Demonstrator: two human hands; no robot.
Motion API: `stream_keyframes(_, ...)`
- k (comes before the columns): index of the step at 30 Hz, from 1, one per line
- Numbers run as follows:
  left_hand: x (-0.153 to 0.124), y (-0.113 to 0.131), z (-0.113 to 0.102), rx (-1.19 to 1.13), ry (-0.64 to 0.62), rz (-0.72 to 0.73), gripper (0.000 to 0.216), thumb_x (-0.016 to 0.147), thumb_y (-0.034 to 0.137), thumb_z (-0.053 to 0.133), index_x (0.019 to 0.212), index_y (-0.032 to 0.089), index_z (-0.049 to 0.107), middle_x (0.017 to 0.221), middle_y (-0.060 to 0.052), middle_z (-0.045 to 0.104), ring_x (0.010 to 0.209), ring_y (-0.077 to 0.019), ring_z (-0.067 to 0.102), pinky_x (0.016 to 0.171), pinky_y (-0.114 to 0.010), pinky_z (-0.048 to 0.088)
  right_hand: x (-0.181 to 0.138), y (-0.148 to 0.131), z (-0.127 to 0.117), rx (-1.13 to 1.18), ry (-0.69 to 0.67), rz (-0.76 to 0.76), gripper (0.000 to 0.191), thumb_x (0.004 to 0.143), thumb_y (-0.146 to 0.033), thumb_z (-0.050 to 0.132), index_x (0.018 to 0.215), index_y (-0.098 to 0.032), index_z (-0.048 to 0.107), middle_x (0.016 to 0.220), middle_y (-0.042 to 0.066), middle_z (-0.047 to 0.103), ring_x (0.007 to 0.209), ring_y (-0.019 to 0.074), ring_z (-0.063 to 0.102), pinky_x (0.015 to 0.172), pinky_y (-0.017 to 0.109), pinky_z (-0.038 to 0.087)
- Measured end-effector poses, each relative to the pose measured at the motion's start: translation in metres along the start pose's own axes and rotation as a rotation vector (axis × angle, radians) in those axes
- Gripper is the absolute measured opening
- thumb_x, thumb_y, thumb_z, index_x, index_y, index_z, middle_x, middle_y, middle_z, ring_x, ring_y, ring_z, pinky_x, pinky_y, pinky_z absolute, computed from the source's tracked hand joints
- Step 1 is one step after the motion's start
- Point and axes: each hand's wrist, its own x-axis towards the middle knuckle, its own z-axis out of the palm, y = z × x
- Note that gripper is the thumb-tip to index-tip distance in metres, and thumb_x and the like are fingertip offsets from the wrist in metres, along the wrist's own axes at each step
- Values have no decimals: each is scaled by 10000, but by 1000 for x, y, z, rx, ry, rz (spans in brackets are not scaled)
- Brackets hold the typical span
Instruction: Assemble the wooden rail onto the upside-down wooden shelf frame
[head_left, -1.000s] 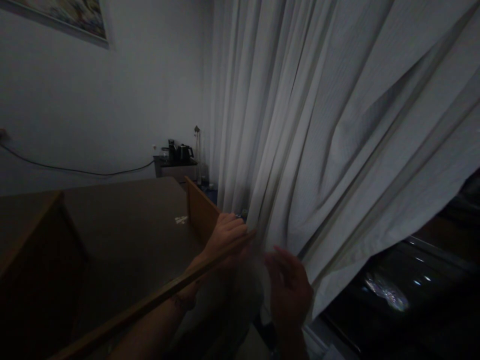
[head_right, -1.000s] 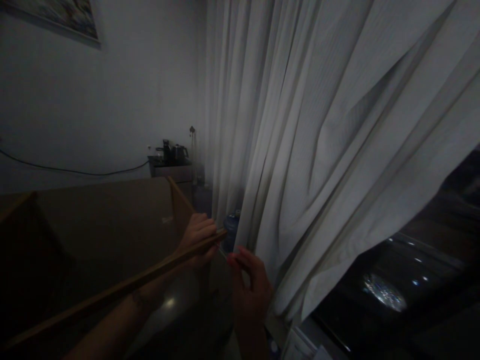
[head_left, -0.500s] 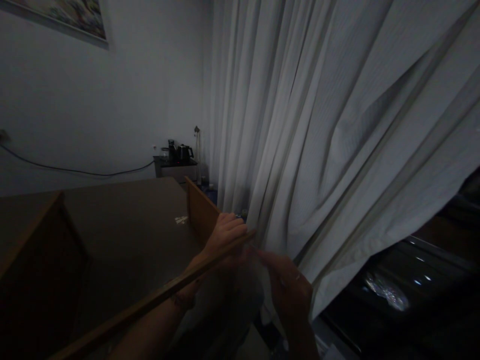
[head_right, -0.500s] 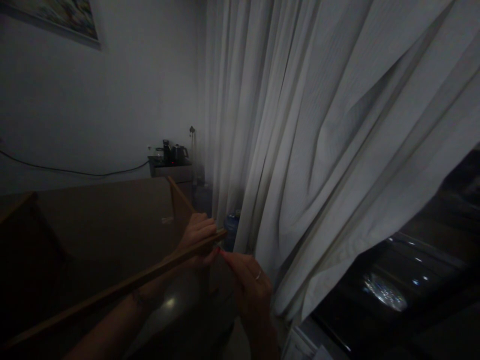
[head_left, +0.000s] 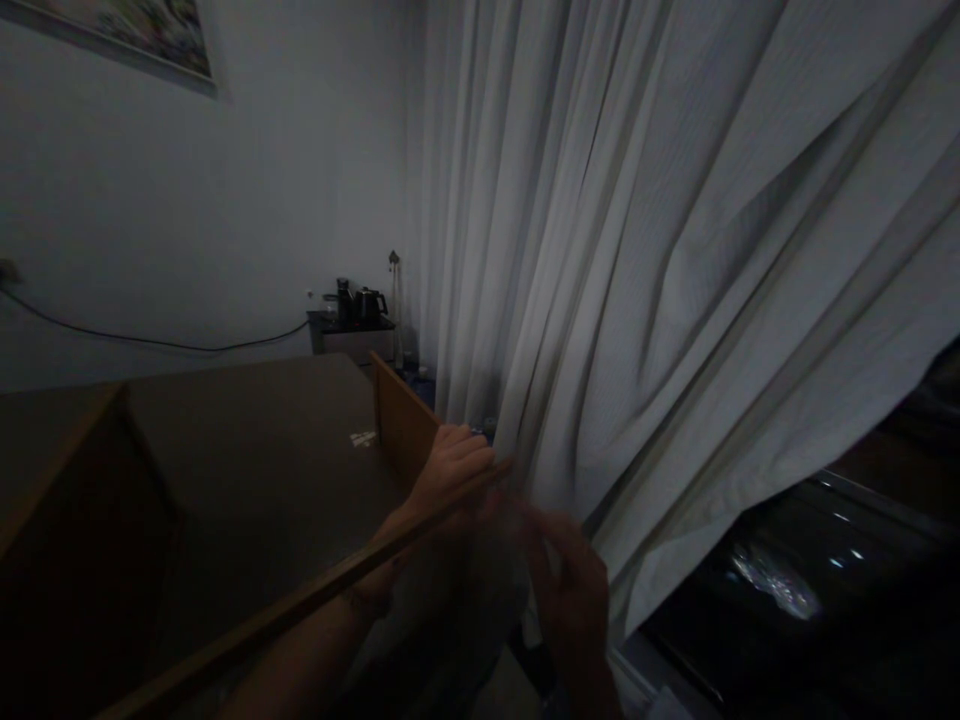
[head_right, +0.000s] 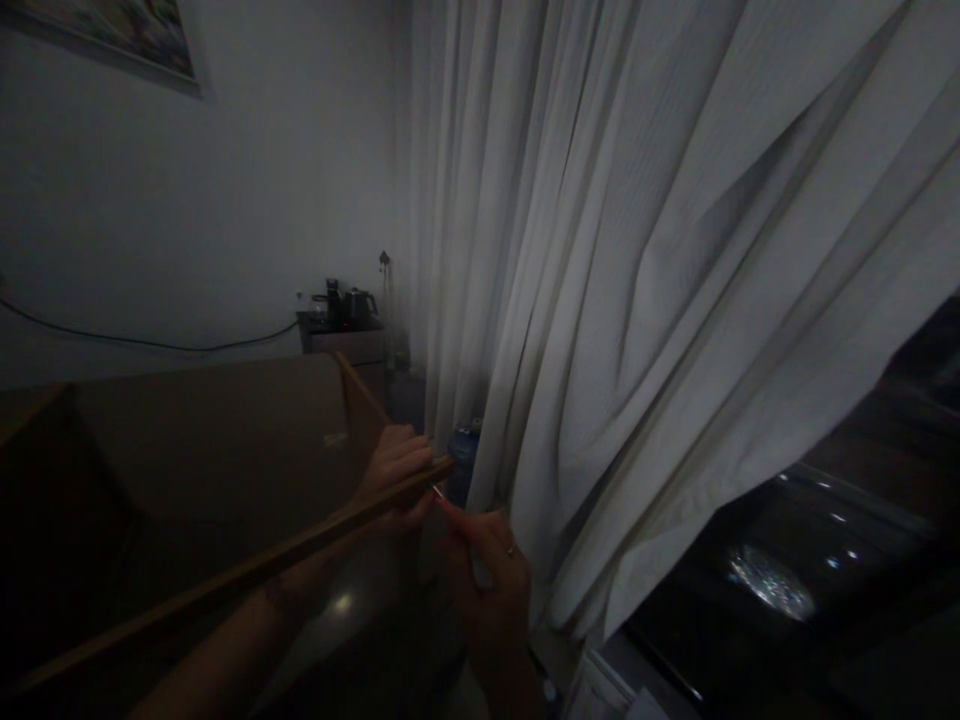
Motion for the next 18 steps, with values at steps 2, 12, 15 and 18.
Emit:
stream_keyframes(2,0,0,-1,-2,-4,-8,192,771,362,449,659,210,418,627,-9,467,660,-184,434,653,-362,304,0,-4,1,90,-15,122,243,905,-199,544,1077,-267,701,840,17,709,755,154,670,637,245,548)
stream_keyframes(12,1,2,-2,-2,15,-5,191,778,346,448,650,207,427,626,-9,486,649,-176,433,650,-361,311,2,-7,-1,254,-19,384,276,939,-354,485,995,-249,733,740,-7,677,712,138,649,658,220,529)
stream_keyframes(15,1,2,-2,-1,24,6,191,776,352,450,653,207,434,630,-11,494,649,-177,434,645,-359,311,4,-11,-4,233,-42,396,243,916,-354,532,1005,-244,729,738,-8,674,715,138,652,640,211,530)
stream_keyframes(18,2,3,-3,-6,8,-10,176,774,348,445,668,208,459,636,-14,504,662,-180,443,652,-360,318,3,-14,-6,233,-61,372,232,912,-319,543,1072,-251,696,829,2,706,744,133,676,659,208,546)
